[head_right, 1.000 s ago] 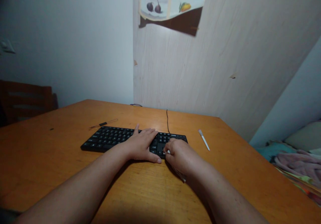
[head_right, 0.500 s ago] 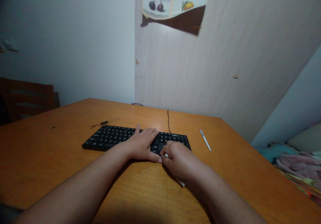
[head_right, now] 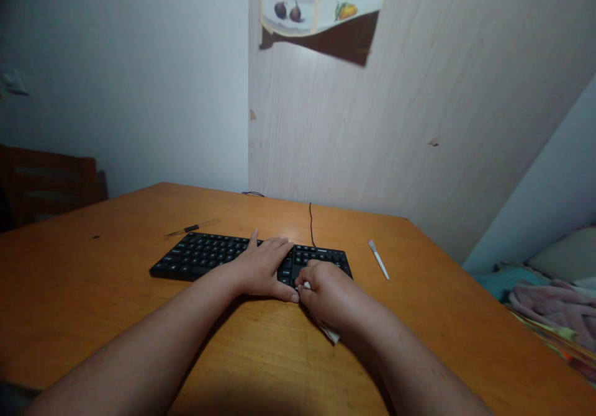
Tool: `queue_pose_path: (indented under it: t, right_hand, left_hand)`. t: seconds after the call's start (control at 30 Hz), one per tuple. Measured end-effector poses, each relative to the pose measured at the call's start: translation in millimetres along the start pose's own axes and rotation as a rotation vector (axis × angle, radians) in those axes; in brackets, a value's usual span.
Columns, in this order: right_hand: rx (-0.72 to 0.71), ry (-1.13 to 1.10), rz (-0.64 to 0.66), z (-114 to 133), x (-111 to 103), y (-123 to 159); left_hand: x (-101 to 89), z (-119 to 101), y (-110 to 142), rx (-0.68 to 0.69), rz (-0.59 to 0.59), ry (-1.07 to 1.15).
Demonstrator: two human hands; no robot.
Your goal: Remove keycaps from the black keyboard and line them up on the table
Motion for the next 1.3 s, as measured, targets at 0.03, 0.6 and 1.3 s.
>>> queue_pose_path:
  t: [0.03, 0.6, 1.3]
  right_hand:
    - [-0.002, -0.007, -0.005, -0.9, -0.2, -0.3]
    - [0.184, 0.008, -0.185, -55.3, -14.8, -12.9]
    - [0.127, 0.088, -0.098, -36.7, -5.1, -27.4]
  left_hand:
    - [0.0, 0.3, 0.0, -0.002, -0.001, 0.003]
    - [-0.1, 0.0, 0.0, 0.007, -0.008, 0.024]
    - [-6.6, 18.7, 3.9, -0.050, 0.012, 0.049]
Point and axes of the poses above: each hand's wrist, its own y-axis away from the middle knuckle, its own x-axis out of the palm, z = x × y, the point moved 7 cm from there along -y, towards the middle knuckle, and after that the axes turned 1 degree about x, right-handed, at the moved point
